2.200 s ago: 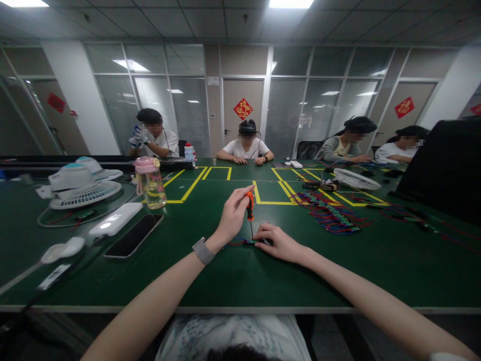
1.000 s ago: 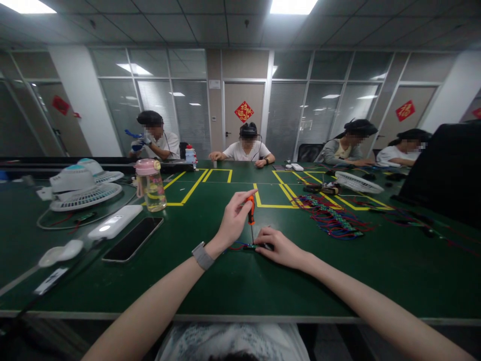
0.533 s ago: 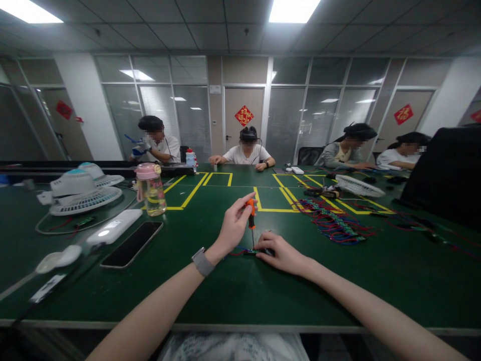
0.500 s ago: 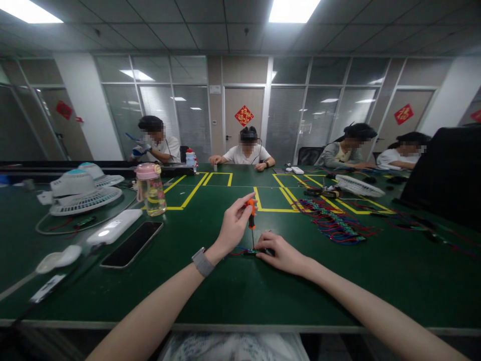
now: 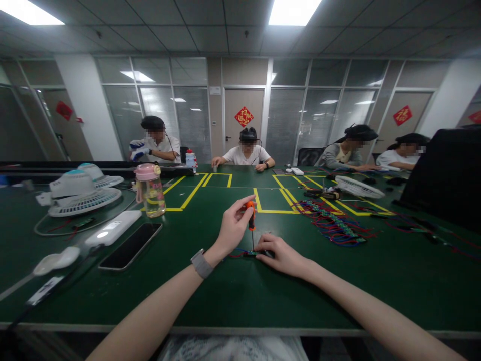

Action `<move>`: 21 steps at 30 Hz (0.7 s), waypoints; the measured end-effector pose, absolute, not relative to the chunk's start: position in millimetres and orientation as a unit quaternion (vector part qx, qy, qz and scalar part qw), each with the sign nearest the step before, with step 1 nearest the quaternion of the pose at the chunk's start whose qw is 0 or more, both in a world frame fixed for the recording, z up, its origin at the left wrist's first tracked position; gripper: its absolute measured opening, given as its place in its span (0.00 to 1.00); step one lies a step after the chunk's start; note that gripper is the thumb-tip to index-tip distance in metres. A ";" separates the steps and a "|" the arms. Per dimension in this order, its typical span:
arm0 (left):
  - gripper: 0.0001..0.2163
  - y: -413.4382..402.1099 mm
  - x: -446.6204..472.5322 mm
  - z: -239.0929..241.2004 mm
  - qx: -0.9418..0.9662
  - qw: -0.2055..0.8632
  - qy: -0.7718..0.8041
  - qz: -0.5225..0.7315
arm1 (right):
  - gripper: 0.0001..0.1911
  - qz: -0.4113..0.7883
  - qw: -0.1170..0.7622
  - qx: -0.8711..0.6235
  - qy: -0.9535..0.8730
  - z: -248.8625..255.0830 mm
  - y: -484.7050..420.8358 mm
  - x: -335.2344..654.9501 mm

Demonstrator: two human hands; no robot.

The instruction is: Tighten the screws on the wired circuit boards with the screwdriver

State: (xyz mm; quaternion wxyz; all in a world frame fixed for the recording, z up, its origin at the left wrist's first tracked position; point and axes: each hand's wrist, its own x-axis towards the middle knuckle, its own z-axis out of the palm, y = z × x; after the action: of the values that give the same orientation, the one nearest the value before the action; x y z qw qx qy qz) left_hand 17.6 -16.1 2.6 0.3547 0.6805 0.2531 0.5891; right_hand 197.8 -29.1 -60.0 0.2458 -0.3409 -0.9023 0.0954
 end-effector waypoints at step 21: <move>0.15 -17.5 17.5 3.1 0.691 0.349 0.239 0.586 | 0.11 0.095 0.241 -0.347 -0.901 -59.1 -30.4 198.0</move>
State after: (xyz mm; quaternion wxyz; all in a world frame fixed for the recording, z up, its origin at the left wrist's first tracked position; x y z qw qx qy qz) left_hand 17.5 -17.5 3.1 0.3493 0.6910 0.2387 0.5861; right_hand 198.0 -30.4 -59.1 0.2413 -0.3474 -0.9011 0.0948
